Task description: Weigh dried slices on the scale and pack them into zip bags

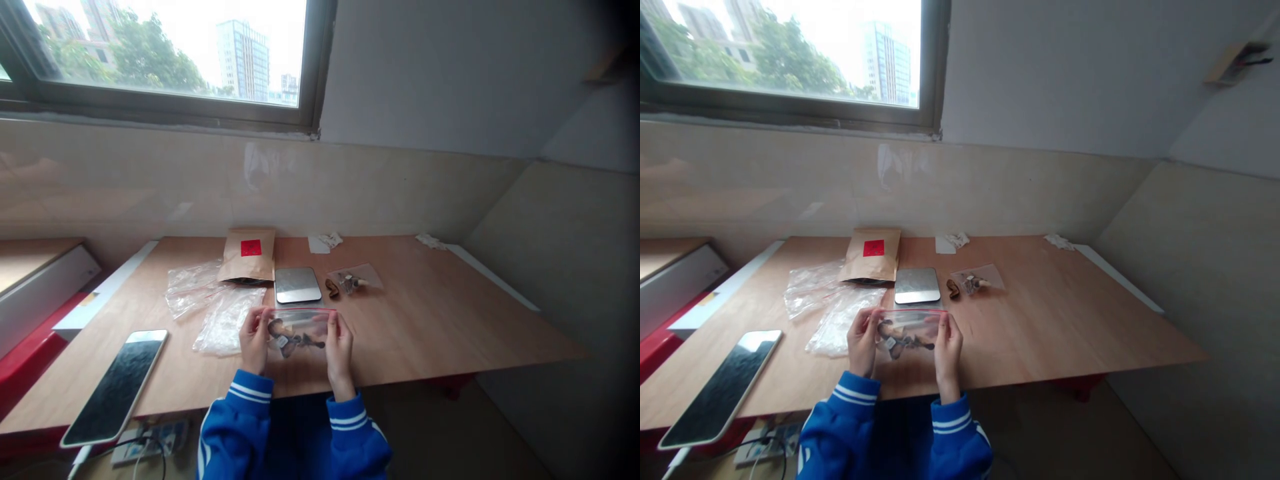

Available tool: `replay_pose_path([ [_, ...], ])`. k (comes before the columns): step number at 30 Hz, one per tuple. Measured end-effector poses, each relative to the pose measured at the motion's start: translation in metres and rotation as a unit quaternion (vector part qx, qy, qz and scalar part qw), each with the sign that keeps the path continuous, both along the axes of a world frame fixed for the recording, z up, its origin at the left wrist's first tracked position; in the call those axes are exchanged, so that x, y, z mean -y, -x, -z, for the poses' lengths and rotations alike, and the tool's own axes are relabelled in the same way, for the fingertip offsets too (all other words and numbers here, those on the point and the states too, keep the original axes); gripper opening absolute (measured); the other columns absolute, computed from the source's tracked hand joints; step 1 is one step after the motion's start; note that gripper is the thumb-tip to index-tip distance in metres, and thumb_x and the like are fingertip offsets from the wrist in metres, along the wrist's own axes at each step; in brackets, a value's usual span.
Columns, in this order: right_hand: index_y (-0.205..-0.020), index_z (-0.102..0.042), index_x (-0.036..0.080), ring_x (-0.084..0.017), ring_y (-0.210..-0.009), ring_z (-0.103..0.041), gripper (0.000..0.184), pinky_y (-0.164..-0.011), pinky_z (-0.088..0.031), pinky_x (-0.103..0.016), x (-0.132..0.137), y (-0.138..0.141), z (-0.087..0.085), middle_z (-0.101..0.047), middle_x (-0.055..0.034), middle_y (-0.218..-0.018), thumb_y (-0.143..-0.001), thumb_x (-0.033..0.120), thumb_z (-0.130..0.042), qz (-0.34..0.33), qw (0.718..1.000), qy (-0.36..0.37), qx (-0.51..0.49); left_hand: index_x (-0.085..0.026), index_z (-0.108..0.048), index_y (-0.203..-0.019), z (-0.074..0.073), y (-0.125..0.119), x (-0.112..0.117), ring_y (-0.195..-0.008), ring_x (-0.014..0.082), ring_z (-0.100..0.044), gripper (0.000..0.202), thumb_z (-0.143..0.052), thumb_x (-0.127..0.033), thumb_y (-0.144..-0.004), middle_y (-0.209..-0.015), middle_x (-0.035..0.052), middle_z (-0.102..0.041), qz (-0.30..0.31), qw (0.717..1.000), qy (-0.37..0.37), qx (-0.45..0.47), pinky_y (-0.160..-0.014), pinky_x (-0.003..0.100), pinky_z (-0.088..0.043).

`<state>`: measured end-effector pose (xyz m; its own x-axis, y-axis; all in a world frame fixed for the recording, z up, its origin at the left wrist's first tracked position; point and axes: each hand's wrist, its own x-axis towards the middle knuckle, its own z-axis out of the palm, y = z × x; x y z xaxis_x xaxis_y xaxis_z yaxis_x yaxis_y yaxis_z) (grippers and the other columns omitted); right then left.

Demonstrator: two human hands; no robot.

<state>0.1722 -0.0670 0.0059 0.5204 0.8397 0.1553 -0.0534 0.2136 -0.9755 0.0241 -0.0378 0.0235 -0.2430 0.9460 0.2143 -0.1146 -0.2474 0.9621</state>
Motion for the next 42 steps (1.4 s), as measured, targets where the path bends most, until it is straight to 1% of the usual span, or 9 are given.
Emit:
replay_pose_path([
  [3,-0.087,-0.064,0.015,-0.017,-0.055,-0.061,0.053,-0.053,-0.052,-0.029,0.0,-0.001,0.001,-0.071,-0.0093,-0.081,-0.086,0.064,-0.042,-0.009,1.0,0.008,-0.019,-0.016,-0.069,-0.084,0.0,0.002,-0.002,-0.057,0.0091,-0.055,0.035,-0.062,-0.05,-0.078,-0.075,0.002,-0.066,0.041,0.999,0.019,-0.002,-0.048,0.019,-0.04],
  [6,-0.098,-0.064,0.014,-0.021,-0.068,-0.066,0.056,-0.057,-0.054,-0.03,0.001,-0.004,-0.001,-0.071,-0.0092,-0.08,-0.086,0.064,-0.041,0.004,0.999,0.003,-0.034,-0.017,-0.07,-0.097,0.008,0.004,-0.005,-0.08,0.0153,-0.064,0.04,-0.065,-0.05,-0.075,-0.095,0.0063,-0.07,0.093,0.993,0.05,0.05,-0.066,0.023,-0.049],
  [10,-0.108,-0.064,0.013,-0.023,-0.082,-0.067,0.059,-0.072,-0.053,-0.033,0.002,-0.012,-0.002,-0.073,-0.0108,-0.087,-0.087,0.062,-0.04,0.006,1.0,-0.005,0.003,-0.015,-0.07,-0.094,0.019,0.003,-0.002,-0.083,0.0182,-0.065,0.04,-0.07,-0.048,-0.071,-0.09,0.0069,-0.071,0.074,0.989,0.08,0.098,-0.074,0.028,-0.05],
  [16,-0.115,-0.066,0.019,-0.024,-0.109,-0.059,0.045,-0.096,-0.042,-0.039,0.006,-0.013,-0.015,-0.065,-0.0108,-0.118,-0.092,0.05,-0.042,-0.035,0.983,-0.052,0.174,-0.019,-0.071,-0.084,-0.004,-0.008,0.018,-0.09,0.0215,-0.062,0.026,-0.069,-0.042,-0.073,-0.089,0.0054,-0.07,0.078,0.994,-0.003,-0.078,-0.084,0.032,-0.048],
  [20,-0.117,-0.063,0.019,-0.022,-0.1,-0.062,0.044,-0.09,-0.045,-0.036,0.009,-0.009,-0.019,-0.068,-0.0104,-0.11,-0.094,0.048,-0.039,-0.022,0.989,-0.055,0.139,-0.019,-0.068,-0.085,-0.014,-0.016,0.021,-0.083,0.0183,-0.062,0.024,-0.065,-0.042,-0.078,-0.084,0.0038,-0.068,-0.001,0.996,-0.039,-0.075,-0.079,0.029,-0.048],
  [23,-0.096,-0.067,0.015,-0.021,-0.079,-0.065,0.049,-0.078,-0.049,-0.034,0.004,-0.011,-0.008,-0.071,-0.01,-0.087,-0.091,0.054,-0.039,0.034,0.997,-0.032,0.056,-0.017,-0.064,-0.085,-0.004,-0.016,0.013,-0.074,0.0146,-0.06,0.028,-0.06,-0.045,-0.081,-0.075,0.0014,-0.063,-0.07,0.997,-0.012,0.003,-0.072,0.026,-0.048],
  [27,-0.074,-0.063,0.015,-0.017,-0.062,-0.06,0.052,-0.065,-0.049,-0.03,-0.004,-0.014,0.01,-0.067,-0.0056,-0.068,-0.086,0.061,-0.043,0.032,0.999,-0.015,0.021,-0.015,-0.062,-0.086,0.018,-0.011,0.0,-0.072,0.014,-0.059,0.034,-0.061,-0.049,-0.078,-0.074,0.0013,-0.062,-0.041,0.998,0.015,0.038,-0.069,0.025,-0.048],
  [31,-0.079,-0.064,0.013,-0.019,-0.065,-0.063,0.051,-0.065,-0.049,-0.031,-0.007,-0.017,0.017,-0.069,-0.0073,-0.07,-0.081,0.063,-0.051,0.013,1.0,-0.005,-0.003,-0.015,-0.063,-0.093,0.032,-0.009,-0.003,-0.077,0.0141,-0.06,0.036,-0.063,-0.048,-0.078,-0.081,0.0022,-0.063,-0.024,0.998,0.026,0.052,-0.073,0.026,-0.048],
  [42,-0.089,-0.068,0.013,-0.023,-0.081,-0.066,0.049,-0.078,-0.049,-0.035,-0.005,-0.031,0.011,-0.073,-0.0113,-0.087,-0.08,0.059,-0.054,-0.022,1.0,-0.007,-0.001,-0.016,-0.062,-0.085,0.026,-0.009,0.003,-0.07,0.012,-0.057,0.031,-0.063,-0.046,-0.077,-0.073,-0.0007,-0.061,-0.039,0.998,0.019,0.042,-0.067,0.023,-0.046],
])
